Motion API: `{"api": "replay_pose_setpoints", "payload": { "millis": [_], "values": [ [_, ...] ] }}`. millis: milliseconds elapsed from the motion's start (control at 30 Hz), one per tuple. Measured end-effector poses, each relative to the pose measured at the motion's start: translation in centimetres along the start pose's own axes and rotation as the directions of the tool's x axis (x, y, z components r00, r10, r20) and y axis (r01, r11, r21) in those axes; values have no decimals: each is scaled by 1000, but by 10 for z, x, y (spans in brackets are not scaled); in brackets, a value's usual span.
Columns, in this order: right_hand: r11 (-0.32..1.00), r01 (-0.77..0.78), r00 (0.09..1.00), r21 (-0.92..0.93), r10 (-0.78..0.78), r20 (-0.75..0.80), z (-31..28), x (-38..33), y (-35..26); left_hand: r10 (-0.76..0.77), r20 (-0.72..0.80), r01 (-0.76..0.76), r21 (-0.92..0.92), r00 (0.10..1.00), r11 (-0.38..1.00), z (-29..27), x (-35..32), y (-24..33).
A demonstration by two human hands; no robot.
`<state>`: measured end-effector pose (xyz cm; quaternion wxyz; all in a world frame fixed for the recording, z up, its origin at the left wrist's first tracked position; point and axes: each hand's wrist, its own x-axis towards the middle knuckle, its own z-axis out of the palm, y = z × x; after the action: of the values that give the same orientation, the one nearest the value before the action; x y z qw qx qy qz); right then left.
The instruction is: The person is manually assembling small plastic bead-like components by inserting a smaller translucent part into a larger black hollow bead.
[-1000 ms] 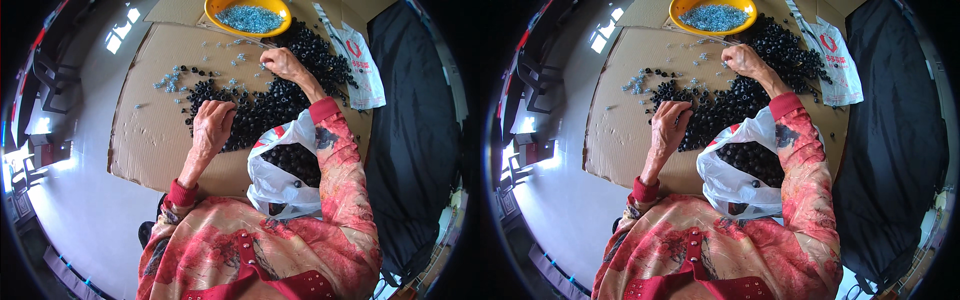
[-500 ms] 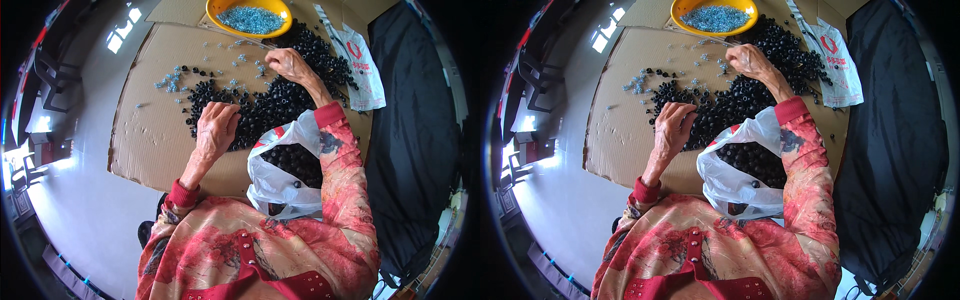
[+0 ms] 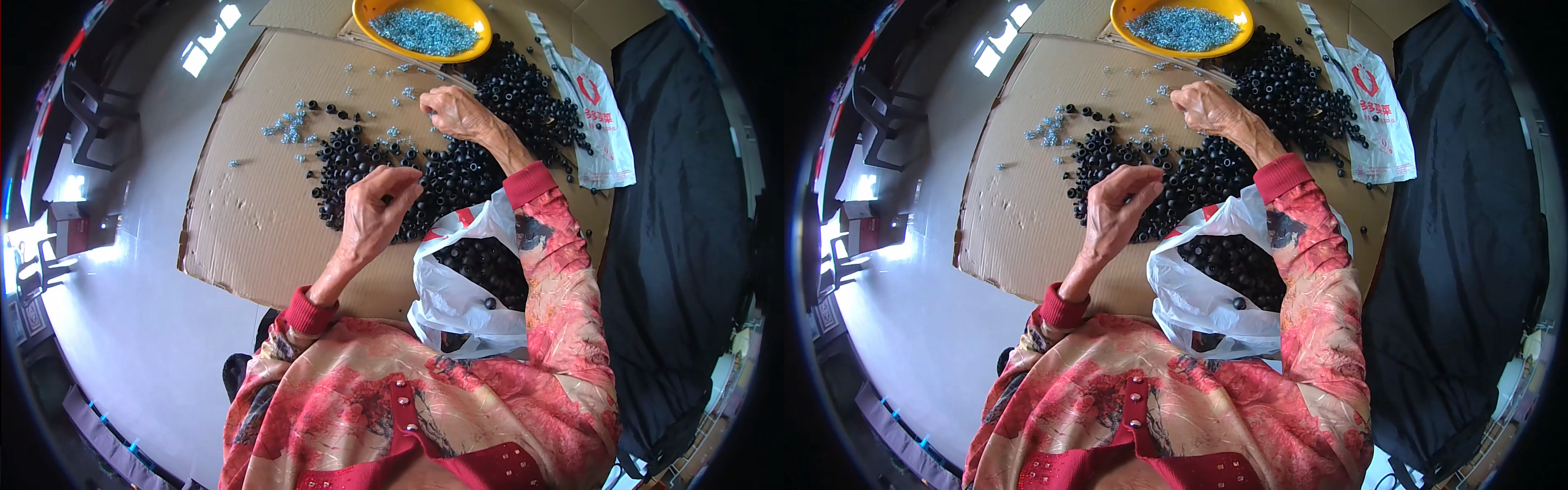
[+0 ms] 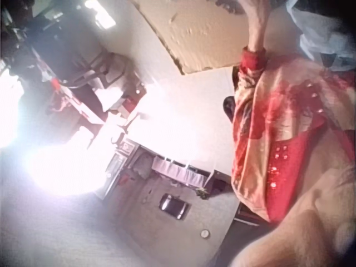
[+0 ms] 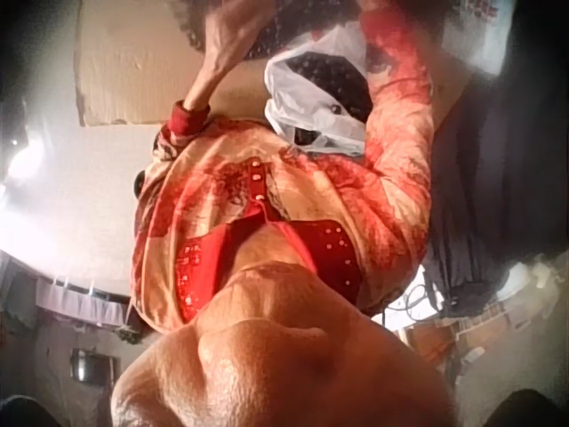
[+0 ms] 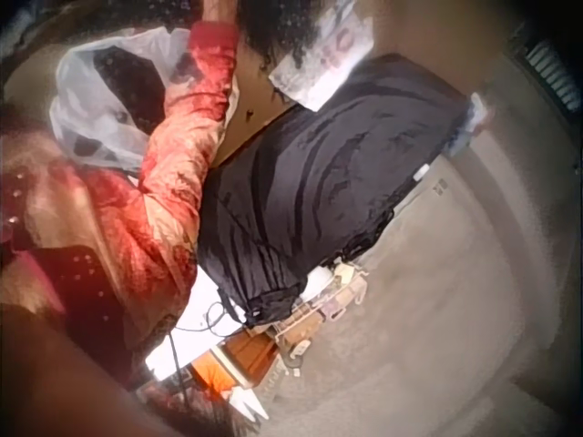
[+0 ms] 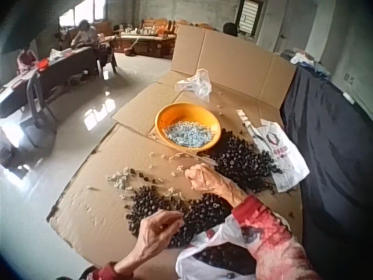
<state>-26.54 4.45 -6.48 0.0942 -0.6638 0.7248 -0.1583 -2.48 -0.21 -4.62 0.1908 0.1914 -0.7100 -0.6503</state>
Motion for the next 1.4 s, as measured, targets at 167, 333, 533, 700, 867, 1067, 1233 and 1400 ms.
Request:
{"api": "replay_pose_setpoints", "payload": {
  "millis": [167, 333, 533, 700, 867, 1067, 1233, 1400],
  "values": [
    [943, -10, 1000, 333, 10, 1, -31, -1, -52, -416, 187, 335, -887, 890, 318, -1, 16, -7],
    [876, -31, 1000, 482, 26, 17, -18, 14, -54, -351, 180, 255, -950, 919, 180, -28, 25, -19],
    [985, 170, 985, 37, -171, 29, 23, 18, -40, -354, -323, 112, -579, 878, 807, -108, 16, -26],
    [976, 170, 985, 139, -166, -37, 29, 21, -32, -140, -629, 109, -88, 765, 990, -151, 15, -67],
    [954, -53, 996, 295, 72, -57, 12, 19, -36, 238, -545, 90, 507, 804, 857, -144, 16, -59],
    [844, 172, 985, 508, -139, -102, 10, 38, -105, 496, -325, 8, 843, 805, 538, -132, 2, -51],
    [803, 241, 966, 545, -146, -213, 33, 75, -143, 481, -403, 9, 773, 779, 634, -126, -7, -53],
    [994, -20, 968, -107, -8, -249, 27, 67, -69, 475, -378, 14, 793, 795, 609, -132, -12, -66]
  ]
}}
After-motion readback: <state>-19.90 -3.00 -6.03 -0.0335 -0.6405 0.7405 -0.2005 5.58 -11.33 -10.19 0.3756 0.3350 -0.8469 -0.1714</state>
